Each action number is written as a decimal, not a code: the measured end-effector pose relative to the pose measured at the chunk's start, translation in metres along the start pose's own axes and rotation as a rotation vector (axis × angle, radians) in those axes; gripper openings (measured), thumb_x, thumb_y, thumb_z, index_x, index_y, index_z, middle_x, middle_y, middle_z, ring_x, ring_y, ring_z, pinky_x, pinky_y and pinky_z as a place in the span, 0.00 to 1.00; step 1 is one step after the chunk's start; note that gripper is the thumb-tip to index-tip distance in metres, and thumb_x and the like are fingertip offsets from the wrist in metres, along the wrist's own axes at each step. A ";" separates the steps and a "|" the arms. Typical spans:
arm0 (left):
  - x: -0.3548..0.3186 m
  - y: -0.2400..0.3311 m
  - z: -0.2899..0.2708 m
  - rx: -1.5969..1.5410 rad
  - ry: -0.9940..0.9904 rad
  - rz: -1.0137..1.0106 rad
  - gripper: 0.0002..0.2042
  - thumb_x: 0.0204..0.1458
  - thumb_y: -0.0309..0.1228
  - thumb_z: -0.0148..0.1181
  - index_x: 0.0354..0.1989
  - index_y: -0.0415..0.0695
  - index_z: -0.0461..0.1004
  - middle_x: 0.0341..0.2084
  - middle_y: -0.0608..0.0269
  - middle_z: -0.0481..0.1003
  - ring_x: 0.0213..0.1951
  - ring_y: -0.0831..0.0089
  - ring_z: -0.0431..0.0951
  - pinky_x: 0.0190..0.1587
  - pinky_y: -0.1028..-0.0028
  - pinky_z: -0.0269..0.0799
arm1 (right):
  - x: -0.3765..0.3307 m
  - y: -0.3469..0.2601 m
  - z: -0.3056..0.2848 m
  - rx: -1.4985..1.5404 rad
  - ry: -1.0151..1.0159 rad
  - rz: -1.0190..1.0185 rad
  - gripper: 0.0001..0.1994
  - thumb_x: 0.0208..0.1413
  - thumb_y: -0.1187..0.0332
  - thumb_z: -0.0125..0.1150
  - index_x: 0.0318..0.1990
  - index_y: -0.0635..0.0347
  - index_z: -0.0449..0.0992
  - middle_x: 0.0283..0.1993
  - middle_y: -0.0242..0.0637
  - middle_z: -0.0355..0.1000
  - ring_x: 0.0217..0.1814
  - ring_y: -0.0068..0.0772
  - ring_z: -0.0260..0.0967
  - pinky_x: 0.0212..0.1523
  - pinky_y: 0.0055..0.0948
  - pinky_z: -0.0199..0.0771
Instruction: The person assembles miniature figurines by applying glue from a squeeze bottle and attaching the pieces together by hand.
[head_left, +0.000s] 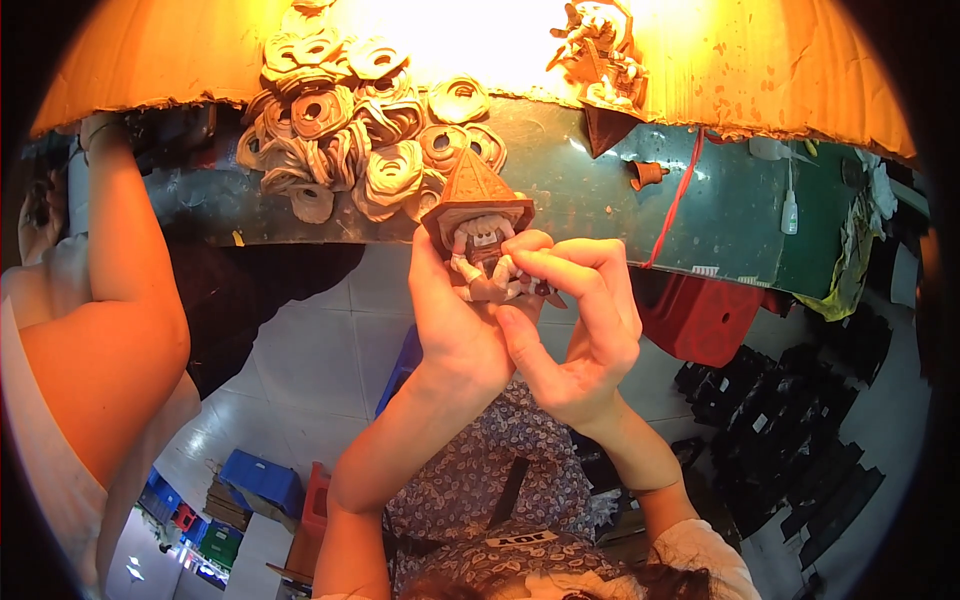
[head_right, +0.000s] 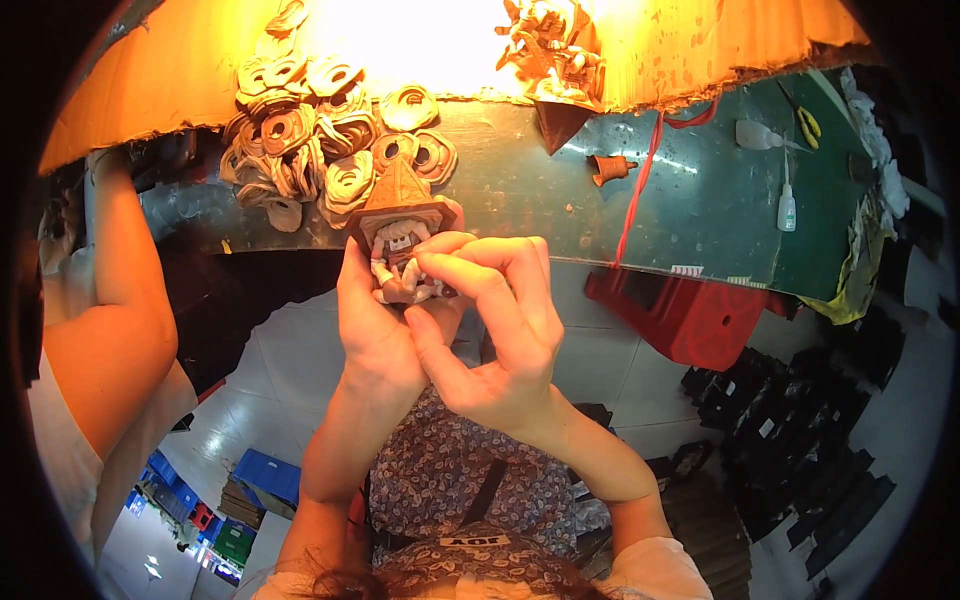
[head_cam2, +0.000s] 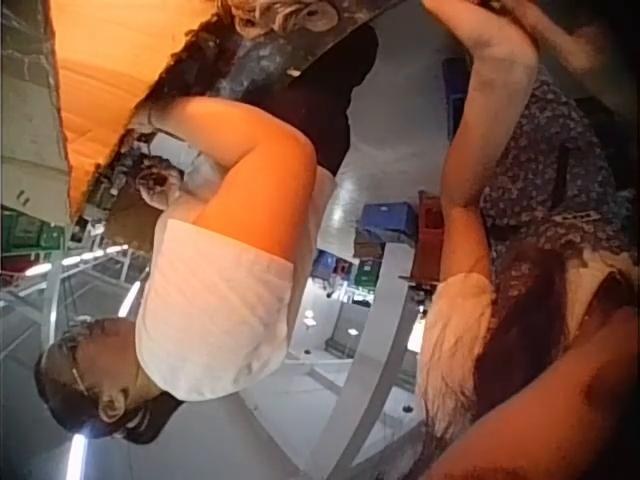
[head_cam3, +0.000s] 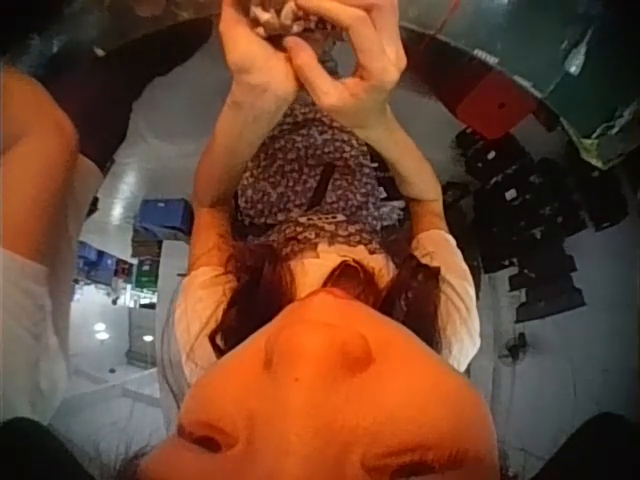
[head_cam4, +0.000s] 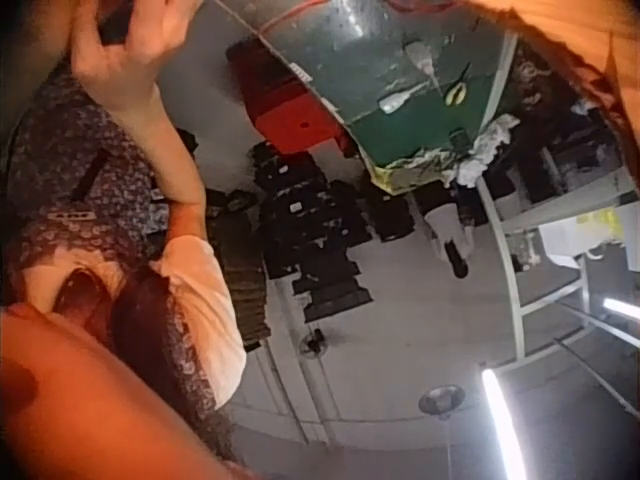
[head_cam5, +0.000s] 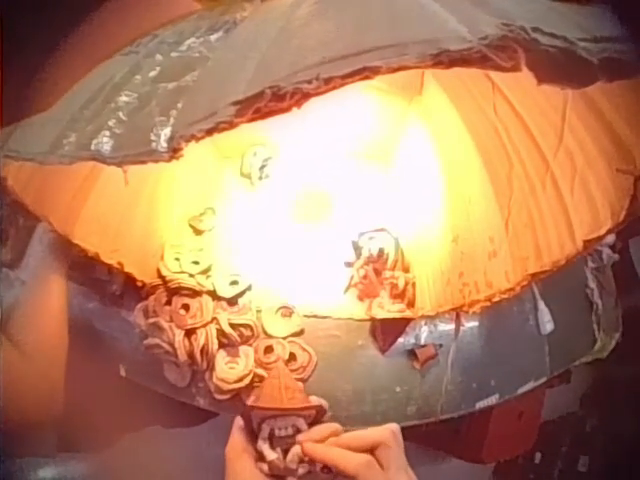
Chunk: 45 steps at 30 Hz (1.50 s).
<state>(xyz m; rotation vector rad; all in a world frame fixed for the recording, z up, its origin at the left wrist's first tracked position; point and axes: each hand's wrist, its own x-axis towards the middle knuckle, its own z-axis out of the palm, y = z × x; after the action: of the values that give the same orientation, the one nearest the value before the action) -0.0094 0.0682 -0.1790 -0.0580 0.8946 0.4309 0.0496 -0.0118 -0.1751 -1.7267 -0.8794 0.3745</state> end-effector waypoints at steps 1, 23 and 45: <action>0.001 -0.001 -0.003 -0.064 -0.055 -0.027 0.25 0.56 0.56 0.31 0.40 0.47 0.65 0.28 0.64 0.68 0.31 0.70 0.69 0.31 0.68 0.69 | -0.001 0.001 0.000 0.001 -0.001 0.001 0.20 0.31 0.80 0.64 0.39 0.65 0.74 0.37 0.41 0.68 0.38 0.36 0.63 0.36 0.27 0.67; -0.003 -0.017 0.006 -0.032 0.057 0.046 0.21 0.57 0.50 0.31 0.36 0.46 0.64 0.24 0.69 0.62 0.27 0.76 0.62 0.27 0.78 0.62 | -0.004 0.013 -0.008 0.190 0.010 -0.010 0.12 0.28 0.83 0.65 0.27 0.66 0.74 0.28 0.37 0.70 0.33 0.32 0.65 0.34 0.26 0.63; 0.002 -0.019 0.000 -0.151 -0.078 0.107 0.21 0.56 0.41 0.35 0.37 0.35 0.70 0.23 0.66 0.66 0.25 0.76 0.59 0.23 0.79 0.58 | -0.012 0.013 -0.008 0.262 -0.077 0.061 0.13 0.33 0.87 0.60 0.30 0.65 0.71 0.34 0.39 0.67 0.42 0.31 0.62 0.44 0.28 0.64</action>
<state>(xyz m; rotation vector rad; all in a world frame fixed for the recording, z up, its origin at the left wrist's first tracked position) -0.0014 0.0519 -0.1832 -0.1315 0.7901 0.5968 0.0514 -0.0275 -0.1868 -1.5076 -0.7958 0.5750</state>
